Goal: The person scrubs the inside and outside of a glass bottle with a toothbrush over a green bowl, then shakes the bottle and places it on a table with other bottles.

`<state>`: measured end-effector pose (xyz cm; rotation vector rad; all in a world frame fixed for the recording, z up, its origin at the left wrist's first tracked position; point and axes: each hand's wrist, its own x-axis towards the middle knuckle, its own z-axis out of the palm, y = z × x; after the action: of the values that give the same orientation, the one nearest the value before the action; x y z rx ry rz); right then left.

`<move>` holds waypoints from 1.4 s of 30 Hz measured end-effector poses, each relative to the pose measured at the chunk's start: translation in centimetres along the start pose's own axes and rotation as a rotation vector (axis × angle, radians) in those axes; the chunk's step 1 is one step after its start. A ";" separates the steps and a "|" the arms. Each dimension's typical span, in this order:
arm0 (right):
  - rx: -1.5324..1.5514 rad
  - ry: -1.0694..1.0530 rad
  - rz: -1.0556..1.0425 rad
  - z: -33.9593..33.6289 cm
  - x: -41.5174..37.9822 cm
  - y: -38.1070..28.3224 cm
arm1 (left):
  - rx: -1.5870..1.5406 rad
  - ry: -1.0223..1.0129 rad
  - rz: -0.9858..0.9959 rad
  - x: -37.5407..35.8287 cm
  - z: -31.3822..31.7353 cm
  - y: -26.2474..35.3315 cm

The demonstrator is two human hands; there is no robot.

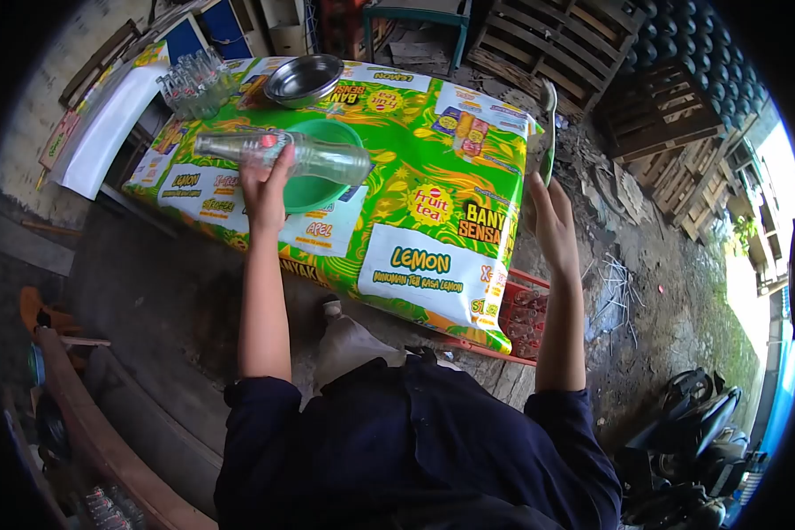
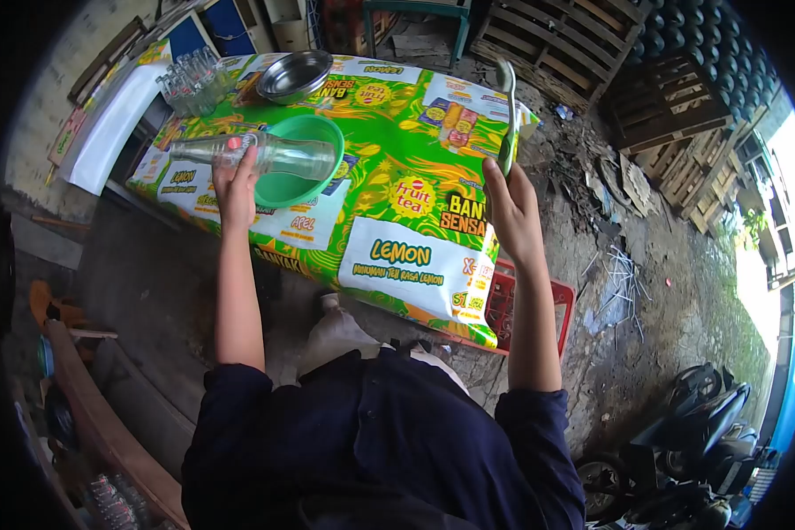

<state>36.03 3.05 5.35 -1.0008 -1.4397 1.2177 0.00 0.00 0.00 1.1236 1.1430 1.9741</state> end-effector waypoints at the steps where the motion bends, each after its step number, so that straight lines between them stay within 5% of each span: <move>1: -0.018 0.015 0.076 -0.1 -0.5 1.6 | -0.092 0.107 0.014 -0.6 -0.4 1.0; 5: 0.129 -0.049 0.218 7.1 -0.9 7.1 | -0.004 0.355 -0.067 1.8 -9.5 0.2; 8: 0.175 -0.068 0.271 11.8 -0.1 8.1 | 0.037 0.337 -0.167 3.7 -12.5 -2.8; 19: -0.217 0.095 0.239 24.1 1.0 10.8 | 0.091 -0.049 -0.251 9.4 -12.0 -12.2; 24: -0.333 0.261 0.159 25.9 0.2 12.7 | 0.108 -0.165 -0.265 10.0 -12.1 -14.6; 30: -0.415 0.207 0.407 25.6 0.7 10.2 | 0.117 -0.202 -0.190 9.9 -11.6 -12.6; 34: -0.524 0.205 0.128 25.9 2.0 10.9 | 0.462 -0.195 -0.122 8.8 -15.0 -12.2; 38: -0.679 0.093 0.114 26.7 3.3 10.4 | 0.144 0.060 -0.303 6.5 -16.0 -11.5; 42: -0.817 0.017 0.127 27.4 3.5 9.6 | 0.190 0.003 -0.290 5.8 -17.9 -11.7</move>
<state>8.52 2.66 -4.56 -1.6533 -1.9302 0.6788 -17.57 3.03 -13.12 0.9829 1.4314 1.6738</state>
